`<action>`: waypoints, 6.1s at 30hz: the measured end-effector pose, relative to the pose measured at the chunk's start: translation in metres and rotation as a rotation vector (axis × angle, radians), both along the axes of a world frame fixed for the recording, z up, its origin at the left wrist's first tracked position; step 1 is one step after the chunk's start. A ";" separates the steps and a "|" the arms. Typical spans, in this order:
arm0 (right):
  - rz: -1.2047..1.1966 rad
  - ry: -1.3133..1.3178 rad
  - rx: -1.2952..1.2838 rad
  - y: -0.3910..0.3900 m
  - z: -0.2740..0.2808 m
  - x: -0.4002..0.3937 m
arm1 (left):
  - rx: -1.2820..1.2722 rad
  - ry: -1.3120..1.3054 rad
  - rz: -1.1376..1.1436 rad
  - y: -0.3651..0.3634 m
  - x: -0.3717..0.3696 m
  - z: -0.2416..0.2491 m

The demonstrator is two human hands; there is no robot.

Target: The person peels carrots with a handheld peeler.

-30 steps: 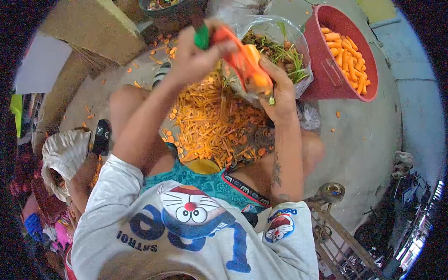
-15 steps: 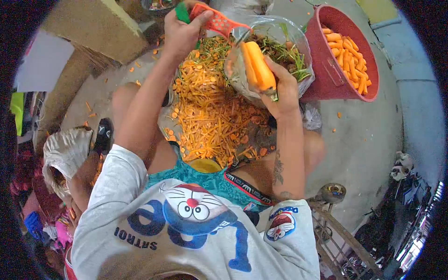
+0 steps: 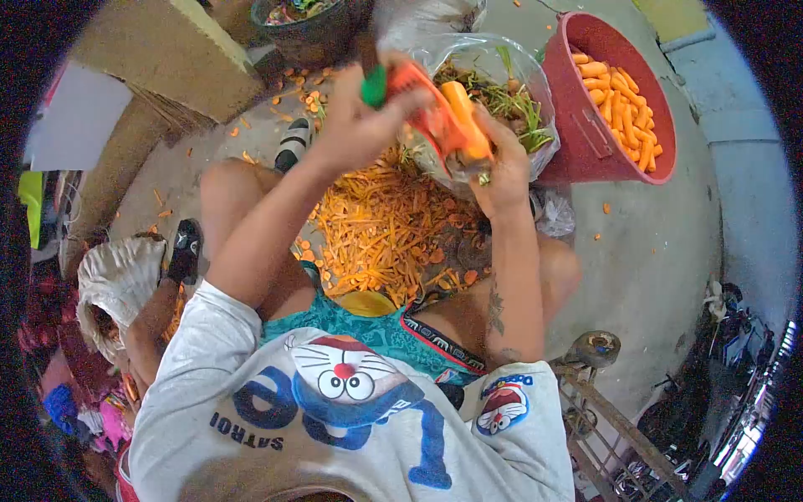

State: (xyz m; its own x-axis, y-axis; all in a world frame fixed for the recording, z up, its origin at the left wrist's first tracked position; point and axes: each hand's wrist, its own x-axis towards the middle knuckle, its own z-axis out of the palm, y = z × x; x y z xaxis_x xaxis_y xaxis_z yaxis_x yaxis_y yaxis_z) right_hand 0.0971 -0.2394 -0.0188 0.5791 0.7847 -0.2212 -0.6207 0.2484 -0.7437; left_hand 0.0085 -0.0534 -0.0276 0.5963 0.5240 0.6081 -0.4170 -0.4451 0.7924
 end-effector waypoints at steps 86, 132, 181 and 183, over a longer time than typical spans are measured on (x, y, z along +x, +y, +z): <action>-0.181 -0.808 -0.065 -0.016 -0.035 0.001 | 0.506 1.000 -0.081 0.019 -0.002 -0.024; -0.228 0.038 0.158 -0.015 -0.026 0.051 | 0.517 0.820 0.060 0.036 -0.019 0.007; -0.016 0.008 0.088 0.005 -0.032 0.003 | -0.117 0.143 0.017 0.078 0.008 -0.008; 0.355 0.092 0.391 -0.004 -0.045 0.023 | -0.170 0.206 0.054 0.073 0.007 -0.009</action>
